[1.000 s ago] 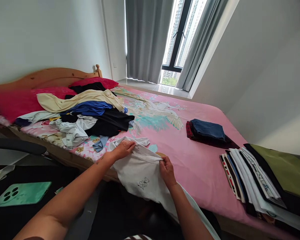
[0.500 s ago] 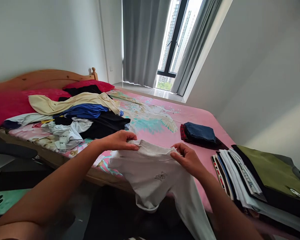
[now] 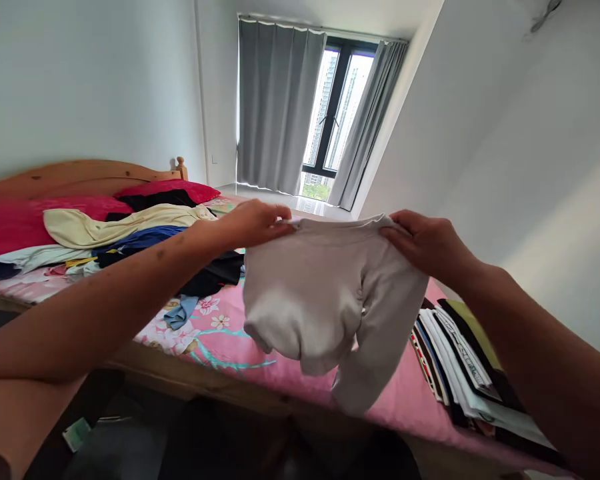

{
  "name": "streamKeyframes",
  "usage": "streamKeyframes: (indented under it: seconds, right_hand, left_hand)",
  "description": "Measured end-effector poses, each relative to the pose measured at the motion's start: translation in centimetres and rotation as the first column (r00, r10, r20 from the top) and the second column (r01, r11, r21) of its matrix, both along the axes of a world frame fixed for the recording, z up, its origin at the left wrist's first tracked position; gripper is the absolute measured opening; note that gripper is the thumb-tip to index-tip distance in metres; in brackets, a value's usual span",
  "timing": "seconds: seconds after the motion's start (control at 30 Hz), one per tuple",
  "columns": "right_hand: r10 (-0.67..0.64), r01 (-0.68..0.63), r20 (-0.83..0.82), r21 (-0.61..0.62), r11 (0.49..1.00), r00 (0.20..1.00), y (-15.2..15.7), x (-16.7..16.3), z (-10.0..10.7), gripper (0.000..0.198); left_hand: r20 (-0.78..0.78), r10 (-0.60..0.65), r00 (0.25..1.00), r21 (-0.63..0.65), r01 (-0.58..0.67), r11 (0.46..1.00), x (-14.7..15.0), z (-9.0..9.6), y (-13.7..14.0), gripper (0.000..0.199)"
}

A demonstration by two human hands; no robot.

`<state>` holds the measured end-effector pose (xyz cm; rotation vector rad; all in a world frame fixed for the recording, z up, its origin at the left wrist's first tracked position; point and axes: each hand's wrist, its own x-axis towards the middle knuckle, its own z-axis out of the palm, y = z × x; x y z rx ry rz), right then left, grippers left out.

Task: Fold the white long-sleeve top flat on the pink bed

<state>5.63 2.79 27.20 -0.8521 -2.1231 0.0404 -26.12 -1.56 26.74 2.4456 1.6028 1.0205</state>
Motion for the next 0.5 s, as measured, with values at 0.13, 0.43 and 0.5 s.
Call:
streamKeyframes:
  seconds: [0.13, 0.43, 0.5]
  right_hand:
    - [-0.006, 0.014, -0.136, 0.061, 0.998, 0.991, -0.4, 0.7, 2.1, 0.035]
    - [-0.072, 0.074, -0.018, 0.111, 0.991, 0.997, -0.1, 1.2, 6.6, 0.043]
    - [-0.113, 0.102, 0.068, 0.147, 0.984, 0.991, 0.0, 1.2, 7.6, 0.036]
  left_hand:
    - [0.145, -0.018, 0.989, 0.017, 0.016, 1.000, 0.0, 2.4, -0.5, 0.034]
    - [0.106, 0.118, 0.987, 0.102, -0.129, 0.986, 1.0, 8.1, -3.0, 0.057]
    - [0.055, 0.141, 0.989, 0.087, -0.145, 0.986, 0.9, 9.1, -3.3, 0.060]
